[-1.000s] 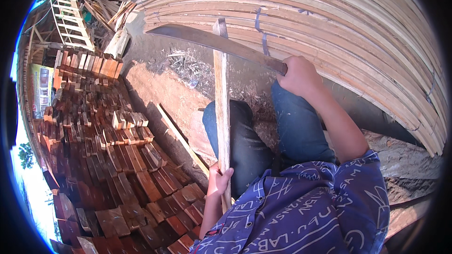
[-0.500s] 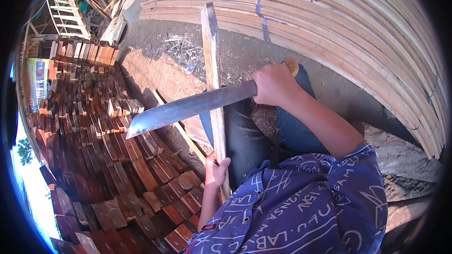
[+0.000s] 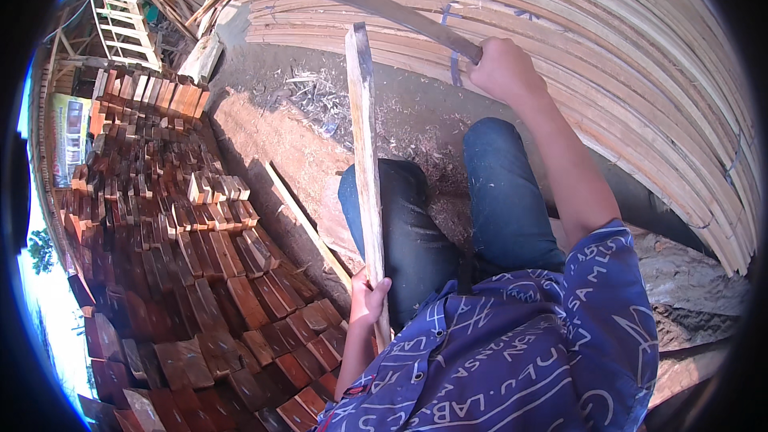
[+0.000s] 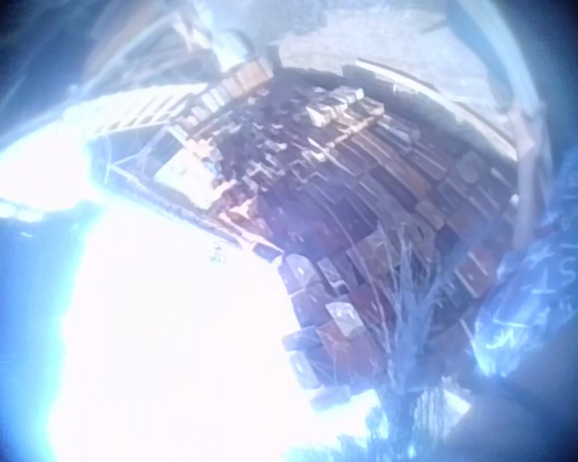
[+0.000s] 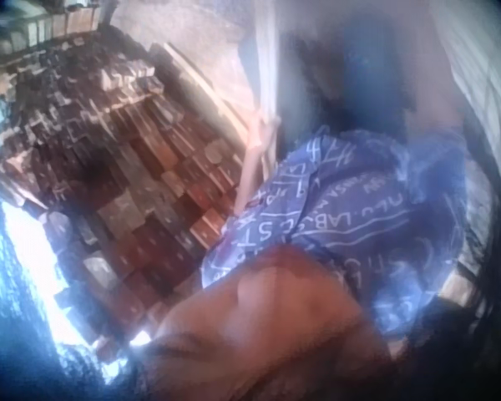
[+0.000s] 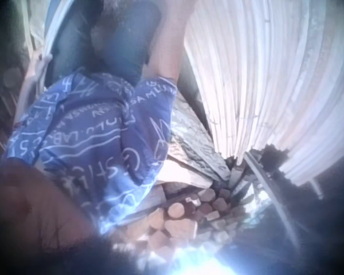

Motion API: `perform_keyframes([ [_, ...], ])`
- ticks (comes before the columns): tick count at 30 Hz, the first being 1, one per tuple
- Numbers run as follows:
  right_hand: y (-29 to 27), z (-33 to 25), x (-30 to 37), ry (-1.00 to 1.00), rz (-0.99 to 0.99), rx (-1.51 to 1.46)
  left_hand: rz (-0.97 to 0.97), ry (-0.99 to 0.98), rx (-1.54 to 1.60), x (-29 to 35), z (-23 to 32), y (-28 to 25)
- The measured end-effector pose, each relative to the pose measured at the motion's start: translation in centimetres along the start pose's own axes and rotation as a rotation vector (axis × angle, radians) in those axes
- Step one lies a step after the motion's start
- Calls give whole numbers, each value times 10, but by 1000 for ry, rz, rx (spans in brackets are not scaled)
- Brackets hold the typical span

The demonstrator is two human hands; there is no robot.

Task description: The person sits on the ground and uses a large knife to shave and shape a long wooden plank. They repeatedly draw the blade along the plank's surface to remove thin layers of wood, refining its edges and profile.

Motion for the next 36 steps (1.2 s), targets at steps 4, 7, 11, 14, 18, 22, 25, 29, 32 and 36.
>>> perform_keyframes([
  [4, -5, 64, 1, 123, 13, -193, 20, -4, -27, -6, 10, -4],
  [7, 12, 61, 47, 95, -63, -217, 31, 32, -44, -8, 11, 4],
  [11, 27, -14, 102, -102, -197, -291, -26, -43, -122, -10, 16, 7],
  [14, 59, -61, 119, -263, -440, -18, -26, -34, -68, -9, 16, 3],
  [18, 77, -76, 110, -426, -373, 78, -33, 9, 34, -7, 12, 1],
  [22, 75, -84, 94, -497, -264, 93, -14, -21, 30, -6, 3, -2],
  [25, 58, -73, 58, -352, -209, 193, -10, -15, 11, -5, 0, -6],
  [29, 5, 4, 0, 38, 0, -110, -65, -31, 50, -7, -4, -6],
  [32, 31, 70, 12, 342, -168, -449, 2, 1, -51, -9, 2, -5],
  [36, 37, 97, 84, 364, -139, -540, 49, 31, -146, -9, 20, 4],
])
Point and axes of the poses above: each hand's wrist, its own x-axis away from the middle knuckle, its own y-axis out of the palm, z = x × y, the point moved 10 cm from there along -x, towards the middle knuckle, and after that the axes turned 2 degrees about -x, right-handed, at the moved point
